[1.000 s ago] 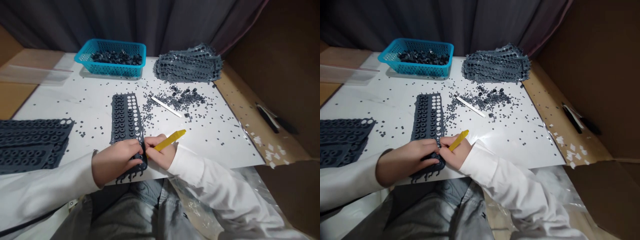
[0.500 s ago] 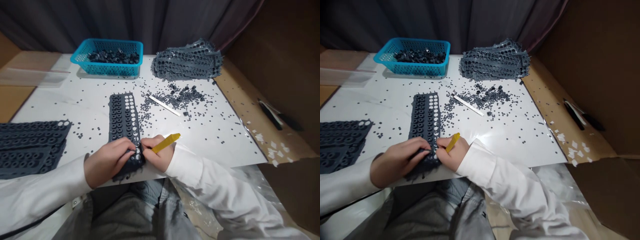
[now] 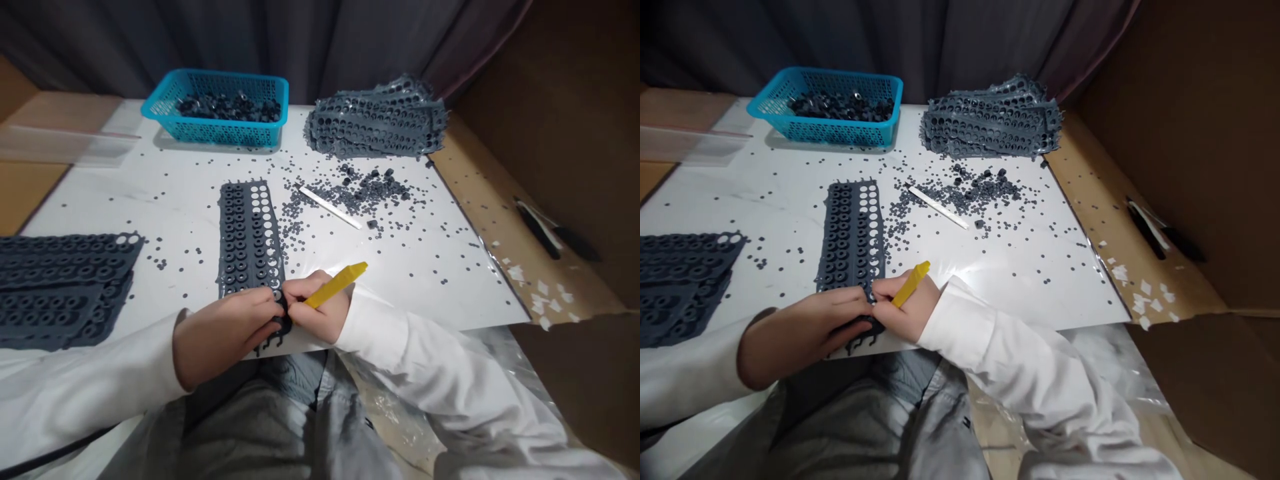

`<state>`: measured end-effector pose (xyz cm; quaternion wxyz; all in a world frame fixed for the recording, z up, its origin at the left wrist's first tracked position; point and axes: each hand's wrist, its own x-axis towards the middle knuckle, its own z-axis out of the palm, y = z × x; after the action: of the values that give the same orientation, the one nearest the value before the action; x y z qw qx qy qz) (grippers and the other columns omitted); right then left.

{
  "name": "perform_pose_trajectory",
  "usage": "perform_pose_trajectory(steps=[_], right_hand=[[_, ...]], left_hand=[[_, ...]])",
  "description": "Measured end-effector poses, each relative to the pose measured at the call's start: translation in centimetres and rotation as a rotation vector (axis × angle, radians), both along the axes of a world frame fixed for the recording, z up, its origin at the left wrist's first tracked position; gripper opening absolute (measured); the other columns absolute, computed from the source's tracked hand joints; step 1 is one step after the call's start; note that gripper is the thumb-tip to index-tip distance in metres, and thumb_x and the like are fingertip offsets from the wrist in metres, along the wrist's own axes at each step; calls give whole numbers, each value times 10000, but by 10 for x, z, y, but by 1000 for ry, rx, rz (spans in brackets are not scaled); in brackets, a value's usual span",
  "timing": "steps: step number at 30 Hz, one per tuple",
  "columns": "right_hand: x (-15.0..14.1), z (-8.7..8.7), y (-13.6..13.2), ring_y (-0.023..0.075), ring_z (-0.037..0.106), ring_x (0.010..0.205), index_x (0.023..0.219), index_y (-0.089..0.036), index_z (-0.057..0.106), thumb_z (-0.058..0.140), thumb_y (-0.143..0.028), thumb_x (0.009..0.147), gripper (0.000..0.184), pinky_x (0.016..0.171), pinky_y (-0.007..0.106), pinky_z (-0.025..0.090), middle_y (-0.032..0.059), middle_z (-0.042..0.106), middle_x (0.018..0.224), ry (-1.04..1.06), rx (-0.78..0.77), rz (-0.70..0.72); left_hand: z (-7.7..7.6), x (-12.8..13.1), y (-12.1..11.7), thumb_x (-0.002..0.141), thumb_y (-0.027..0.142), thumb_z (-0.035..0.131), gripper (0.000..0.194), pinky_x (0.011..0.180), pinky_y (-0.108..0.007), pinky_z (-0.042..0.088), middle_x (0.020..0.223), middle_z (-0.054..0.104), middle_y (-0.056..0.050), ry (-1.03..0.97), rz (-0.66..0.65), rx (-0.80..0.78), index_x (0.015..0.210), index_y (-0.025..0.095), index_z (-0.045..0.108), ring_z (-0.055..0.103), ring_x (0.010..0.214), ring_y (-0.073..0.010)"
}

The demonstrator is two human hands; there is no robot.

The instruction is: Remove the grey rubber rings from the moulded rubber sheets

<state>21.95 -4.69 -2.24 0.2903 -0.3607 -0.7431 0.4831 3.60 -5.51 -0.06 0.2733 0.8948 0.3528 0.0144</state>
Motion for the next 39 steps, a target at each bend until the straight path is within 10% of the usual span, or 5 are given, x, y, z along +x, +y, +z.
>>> perform_pose_trajectory(steps=[12, 18, 23, 32, 39], right_hand=[[0, 6, -2, 85, 271, 489, 532, -185, 292, 410, -182, 707, 211, 488, 232, 212, -49, 273, 487, -146, 5, -24], [-1, 3, -2, 78, 263, 463, 519, -182, 290, 431, -171, 698, 229, 468, 223, 210, -53, 267, 462, -100, -9, -40], [1, 2, -1, 73, 379, 431, 517, -177, 394, 435, -145, 657, 149, 444, 191, 292, -46, 433, 450, 193, -210, -156], [-3, -4, 5, 87, 449, 396, 506, -169, 472, 451, -131, 625, 126, 416, 186, 339, -39, 495, 419, 349, -233, -390], [-5, -13, 12, 90, 426, 389, 503, -174, 466, 441, -135, 615, 121, 411, 188, 327, -49, 441, 398, 322, -220, -445]], left_hand=[[-7, 12, -15, 826, 61, 339, 300, 606, -337, 465, 743, 629, -78, 168, -215, 418, 828, 170, 618, 578, 663, -211], [34, -9, 12, 874, 244, 420, 173, 639, -263, 452, 789, 637, -16, -88, 161, 387, 830, 207, 584, 585, 705, -155], [60, -32, 85, 813, 392, 504, 293, 666, -234, 405, 727, 619, 19, -80, 596, 433, 844, 139, 649, 531, 652, -115], [55, -44, 284, 854, 330, 360, 408, 915, -281, 354, 994, 615, -77, 125, 729, 545, 1014, 40, 599, 500, 927, -156], [41, -52, 339, 743, 310, 549, 331, 883, -311, 392, 1037, 647, -116, 53, 810, 479, 987, 100, 627, 549, 999, -241]])
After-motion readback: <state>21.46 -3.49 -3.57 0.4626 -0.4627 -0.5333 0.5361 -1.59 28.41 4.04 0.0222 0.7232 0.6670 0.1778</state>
